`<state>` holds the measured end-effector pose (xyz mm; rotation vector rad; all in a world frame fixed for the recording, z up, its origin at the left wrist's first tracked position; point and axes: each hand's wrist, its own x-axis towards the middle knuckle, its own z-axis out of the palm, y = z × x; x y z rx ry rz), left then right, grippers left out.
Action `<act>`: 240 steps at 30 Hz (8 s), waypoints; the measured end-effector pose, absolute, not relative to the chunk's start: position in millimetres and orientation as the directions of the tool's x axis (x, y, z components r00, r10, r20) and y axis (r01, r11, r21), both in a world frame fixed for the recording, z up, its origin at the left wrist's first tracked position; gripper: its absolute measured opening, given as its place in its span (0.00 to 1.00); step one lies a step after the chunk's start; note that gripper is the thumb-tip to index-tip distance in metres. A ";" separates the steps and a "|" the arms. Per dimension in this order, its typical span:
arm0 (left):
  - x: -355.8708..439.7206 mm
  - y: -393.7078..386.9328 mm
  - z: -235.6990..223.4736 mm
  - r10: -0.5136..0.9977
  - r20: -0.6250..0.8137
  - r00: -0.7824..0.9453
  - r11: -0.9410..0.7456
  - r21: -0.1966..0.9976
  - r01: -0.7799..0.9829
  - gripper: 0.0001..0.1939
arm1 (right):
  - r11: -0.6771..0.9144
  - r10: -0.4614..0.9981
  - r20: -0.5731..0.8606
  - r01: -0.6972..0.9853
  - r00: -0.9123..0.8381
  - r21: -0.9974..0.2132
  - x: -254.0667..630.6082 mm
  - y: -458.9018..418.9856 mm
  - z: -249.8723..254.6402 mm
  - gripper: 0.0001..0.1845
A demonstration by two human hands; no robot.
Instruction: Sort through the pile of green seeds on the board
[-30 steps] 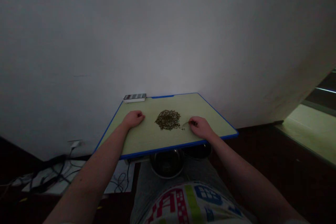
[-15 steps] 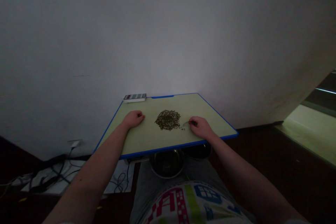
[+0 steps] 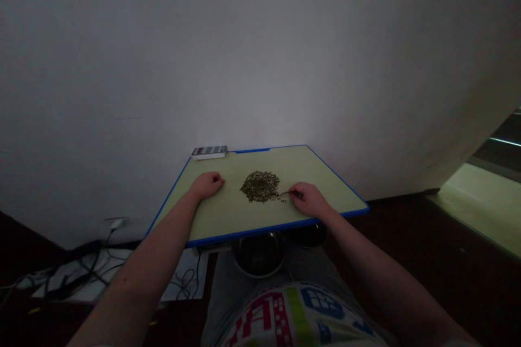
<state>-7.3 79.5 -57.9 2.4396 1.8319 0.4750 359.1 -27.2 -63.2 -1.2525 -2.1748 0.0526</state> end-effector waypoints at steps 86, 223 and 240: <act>-7.2 78.6 -57.8 0.946 0.209 0.249 -0.296 0.236 0.926 0.17 | 0.496 0.793 0.524 0.828 -0.310 -0.261 355.2 -21.9 -62.8 0.11; -5.2 78.9 -55.7 0.951 0.226 0.213 -0.281 0.335 0.899 0.18 | 0.879 0.304 -0.013 0.285 -0.953 -0.383 156.4 22.1 -6.9 0.20; -3.5 74.3 -55.1 0.942 0.256 0.217 -0.288 0.283 0.915 0.18 | 0.841 0.492 0.003 0.475 -0.871 -0.259 230.7 -14.3 -10.1 0.22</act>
